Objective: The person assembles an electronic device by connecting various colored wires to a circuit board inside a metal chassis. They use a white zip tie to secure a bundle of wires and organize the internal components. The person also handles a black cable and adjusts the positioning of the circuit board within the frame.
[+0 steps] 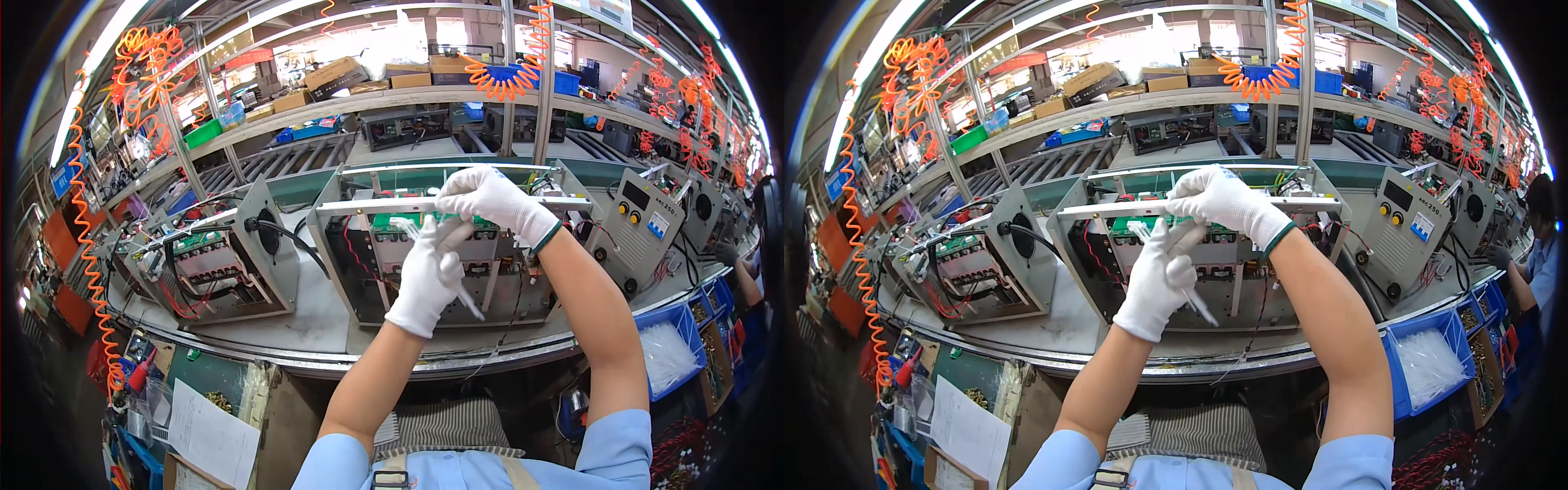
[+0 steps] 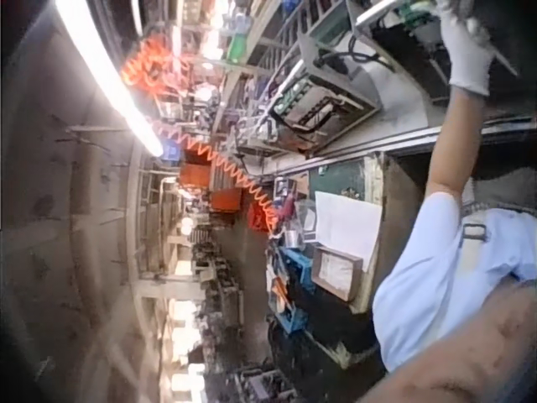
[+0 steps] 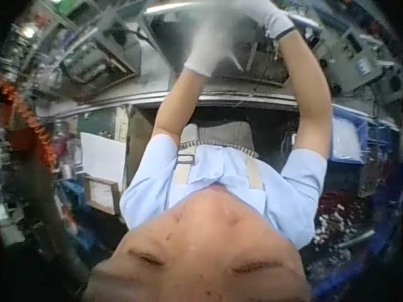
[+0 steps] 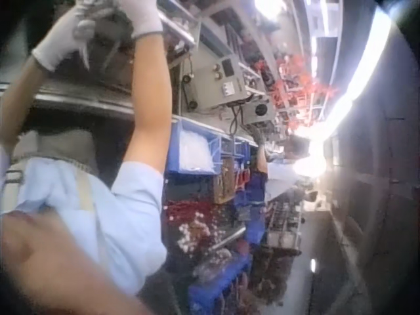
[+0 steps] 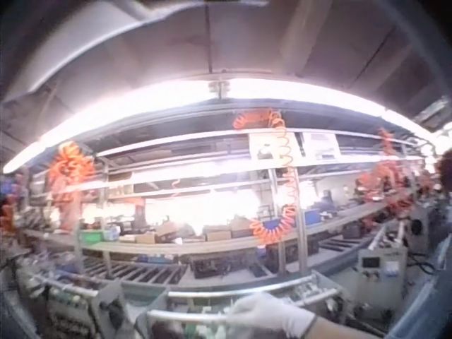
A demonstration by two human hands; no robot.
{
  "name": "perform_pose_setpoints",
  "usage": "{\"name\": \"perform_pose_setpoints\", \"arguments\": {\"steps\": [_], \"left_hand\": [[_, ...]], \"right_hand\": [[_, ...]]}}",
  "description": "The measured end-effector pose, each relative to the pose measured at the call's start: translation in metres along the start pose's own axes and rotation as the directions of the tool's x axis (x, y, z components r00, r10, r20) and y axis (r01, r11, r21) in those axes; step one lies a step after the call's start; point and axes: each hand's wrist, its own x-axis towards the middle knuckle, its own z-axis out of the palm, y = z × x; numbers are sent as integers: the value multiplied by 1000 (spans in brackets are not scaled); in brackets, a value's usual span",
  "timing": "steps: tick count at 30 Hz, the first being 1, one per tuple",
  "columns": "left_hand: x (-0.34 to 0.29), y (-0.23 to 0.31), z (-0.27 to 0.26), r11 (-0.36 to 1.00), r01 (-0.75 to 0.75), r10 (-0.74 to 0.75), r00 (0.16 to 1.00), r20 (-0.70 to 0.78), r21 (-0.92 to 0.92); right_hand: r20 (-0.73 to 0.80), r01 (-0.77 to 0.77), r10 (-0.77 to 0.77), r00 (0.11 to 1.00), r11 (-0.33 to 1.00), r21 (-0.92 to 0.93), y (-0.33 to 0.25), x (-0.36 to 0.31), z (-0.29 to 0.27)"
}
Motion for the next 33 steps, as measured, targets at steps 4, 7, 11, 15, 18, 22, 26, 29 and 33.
{"name": "perform_pose_setpoints", "arguments": {"steps": [4,7,11,15,18,22,26,29,33], "left_hand": [[25,-9,-8,957,-91,53,988,-142,-277],[29,-9,-6,946,-178,112,964,-240,-273],[-12,1,-15,931,-296,234,933,-272,-213],[-40,-2,-35,868,-383,467,848,-252,317],[-44,8,-37,813,-253,393,903,-174,524],[-29,13,-39,769,-189,338,931,-139,611],[-16,26,-20,763,-64,213,964,-157,643],[11,31,-14,841,-166,253,962,-102,515],[17,28,-9,837,-124,182,982,-58,533]], "right_hand": [[66,-30,29,997,999,26,0,-2,-9],[118,14,-16,993,1000,16,0,-6,-11],[181,31,-58,982,988,151,-9,-4,-9],[164,-19,-24,986,967,255,-7,-4,-10],[81,-46,31,996,980,194,0,2,-4],[65,-33,27,998,995,99,-4,4,-1],[63,-66,65,996,997,24,-5,8,-5],[-14,-117,116,993,992,-46,-18,4,2],[142,-168,159,977,984,58,-12,4,-11]]}}
